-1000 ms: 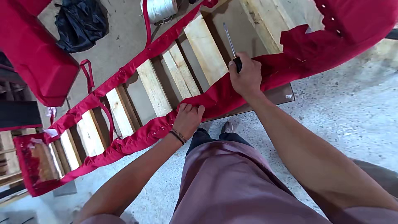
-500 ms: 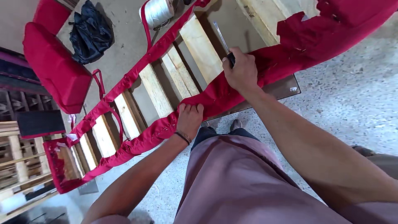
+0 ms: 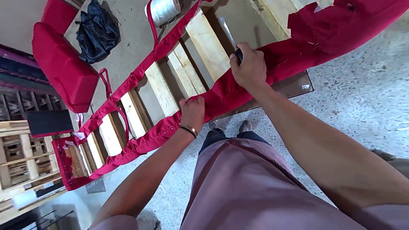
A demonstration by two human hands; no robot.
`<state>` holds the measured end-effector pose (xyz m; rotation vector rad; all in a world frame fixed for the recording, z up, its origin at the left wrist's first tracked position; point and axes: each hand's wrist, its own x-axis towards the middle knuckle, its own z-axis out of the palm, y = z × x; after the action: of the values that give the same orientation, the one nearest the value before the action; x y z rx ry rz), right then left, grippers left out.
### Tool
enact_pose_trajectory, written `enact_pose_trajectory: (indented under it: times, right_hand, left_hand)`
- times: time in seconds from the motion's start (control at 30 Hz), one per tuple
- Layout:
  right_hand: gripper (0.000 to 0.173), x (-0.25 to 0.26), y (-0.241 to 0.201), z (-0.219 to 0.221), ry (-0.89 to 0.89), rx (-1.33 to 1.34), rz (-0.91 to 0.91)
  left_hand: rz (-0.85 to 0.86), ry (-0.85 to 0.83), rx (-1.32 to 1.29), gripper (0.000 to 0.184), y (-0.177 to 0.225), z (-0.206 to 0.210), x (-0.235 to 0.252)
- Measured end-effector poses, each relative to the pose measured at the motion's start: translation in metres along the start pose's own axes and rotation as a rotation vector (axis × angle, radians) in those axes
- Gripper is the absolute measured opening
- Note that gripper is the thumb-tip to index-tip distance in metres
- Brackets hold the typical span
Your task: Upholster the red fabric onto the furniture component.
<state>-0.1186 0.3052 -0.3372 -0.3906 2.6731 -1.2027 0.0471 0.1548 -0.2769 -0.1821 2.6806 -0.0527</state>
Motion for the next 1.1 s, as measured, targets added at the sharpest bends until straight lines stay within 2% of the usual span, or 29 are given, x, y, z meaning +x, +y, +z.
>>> enact_pose_trajectory:
  times: [0.07, 0.17, 0.3, 0.4, 0.53, 0.63, 0.67, 0.73, 0.8, 0.87, 0.97, 1.1]
  right_hand:
    - [0.041, 0.000, -0.001, -0.001, -0.002, -0.001, 0.012]
    - [0.042, -0.001, 0.000, -0.002, 0.001, -0.015, 0.015]
    - [0.041, 0.000, -0.002, -0.001, 0.002, -0.013, 0.010]
    - [0.041, -0.002, -0.001, -0.001, -0.001, -0.010, 0.027]
    - [0.041, -0.002, -0.001, -0.001, -0.001, -0.018, 0.019]
    - [0.042, -0.001, -0.002, -0.002, 0.016, 0.010, 0.029]
    - [0.041, -0.002, -0.001, -0.003, 0.033, 0.021, 0.026]
    - [0.041, -0.002, -0.002, -0.002, 0.039, 0.030, 0.001]
    - [0.041, -0.001, -0.002, -0.001, 0.028, 0.018, 0.002]
    - [0.042, -0.001, -0.002, -0.001, 0.012, 0.001, 0.024]
    - [0.042, -0.001, -0.004, 0.000, 0.021, -0.011, 0.029]
    - [0.042, -0.002, -0.001, 0.002, 0.045, -0.036, 0.023]
  left_hand:
    - [0.084, 0.113, 0.078, 0.019, 0.001, 0.014, -0.008]
    - [0.030, 0.015, -0.011, 0.020, -0.002, 0.004, 0.001]
    - [0.086, 0.085, 0.043, 0.021, -0.004, 0.012, -0.006]
    - [0.056, 0.054, -0.014, 0.020, -0.005, 0.009, -0.004]
    - [0.256, 0.172, 0.046, 0.019, -0.001, 0.024, -0.027]
    - [0.454, 0.165, -0.149, 0.012, 0.021, 0.039, -0.078]
    - [0.456, 0.181, -0.198, 0.017, 0.022, 0.050, -0.089]
    - [0.340, 0.252, -0.271, 0.022, 0.009, 0.058, -0.089]
    - [0.178, 0.313, -0.274, 0.026, -0.015, 0.050, -0.069]
    - [0.101, 0.333, -0.288, 0.035, -0.033, 0.046, -0.047]
    - [0.154, 0.378, -0.284, 0.031, -0.045, 0.049, -0.027]
    - [0.252, 0.458, -0.235, 0.014, -0.049, 0.051, -0.022]
